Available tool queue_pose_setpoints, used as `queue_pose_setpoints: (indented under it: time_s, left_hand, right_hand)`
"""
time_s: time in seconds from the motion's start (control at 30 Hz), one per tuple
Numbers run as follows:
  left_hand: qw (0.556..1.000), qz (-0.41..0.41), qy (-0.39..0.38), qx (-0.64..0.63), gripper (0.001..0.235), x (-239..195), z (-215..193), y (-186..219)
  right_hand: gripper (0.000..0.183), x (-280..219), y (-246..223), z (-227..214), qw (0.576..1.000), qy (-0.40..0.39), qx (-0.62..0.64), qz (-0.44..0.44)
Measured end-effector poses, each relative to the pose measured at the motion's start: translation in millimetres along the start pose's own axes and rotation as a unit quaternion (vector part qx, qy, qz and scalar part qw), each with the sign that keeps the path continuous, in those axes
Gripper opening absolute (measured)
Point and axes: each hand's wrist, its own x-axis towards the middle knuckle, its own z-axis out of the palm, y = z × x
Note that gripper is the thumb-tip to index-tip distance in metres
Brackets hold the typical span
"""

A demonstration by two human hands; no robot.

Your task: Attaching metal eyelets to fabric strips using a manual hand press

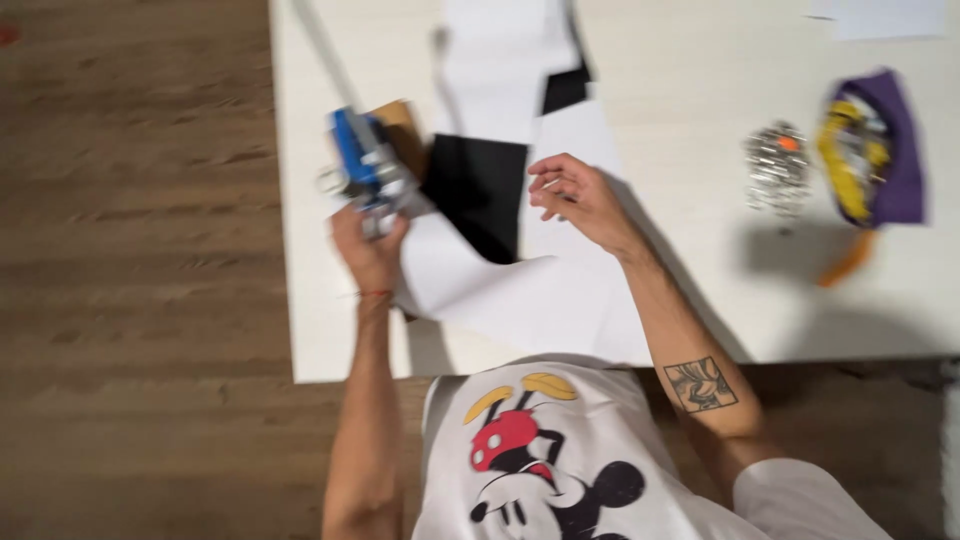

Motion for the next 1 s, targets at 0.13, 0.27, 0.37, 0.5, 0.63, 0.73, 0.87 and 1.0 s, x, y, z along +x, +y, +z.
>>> queue_pose_setpoints:
  time_s: [0.13,0.27,0.37,0.5,0.63,0.73,0.87,1.0]
  left_hand:
    - [0.998,-0.044,-0.031,0.034,0.040,1,-16,-11]
    - [0.995,-0.055,-0.045,0.074,0.044,2,-24,-10]
    - [0.993,-0.058,-0.052,0.090,0.044,16,-31,24]
    - [0.992,-0.038,-0.068,0.096,0.046,23,-38,42]
    - [0.991,-0.030,-0.071,0.112,0.049,24,-40,34]
    - [0.991,-0.034,-0.082,0.098,0.045,20,-40,17]
    - [0.992,-0.047,-0.076,0.089,0.045,10,-30,0]
    - [0.995,-0.056,-0.077,0.033,0.048,18,-24,10]
  right_hand:
    - [0.042,-64,-3,-135,0.989,0.127,-0.069,0.004]
    - [0.033,-130,40,-280,0.886,0.301,-0.349,-0.047]
    - [0.034,-160,41,-311,0.819,0.310,-0.483,-0.017]
    - [0.030,-168,39,-285,0.791,0.287,-0.535,0.075]
    - [0.024,-155,48,-260,0.754,0.313,-0.576,0.042]
    - [0.017,-147,47,-242,0.715,0.313,-0.623,0.045]
    - [0.013,-146,34,-211,0.720,0.273,-0.637,0.047]
    - [0.016,-140,32,-223,0.775,0.168,-0.588,0.159]
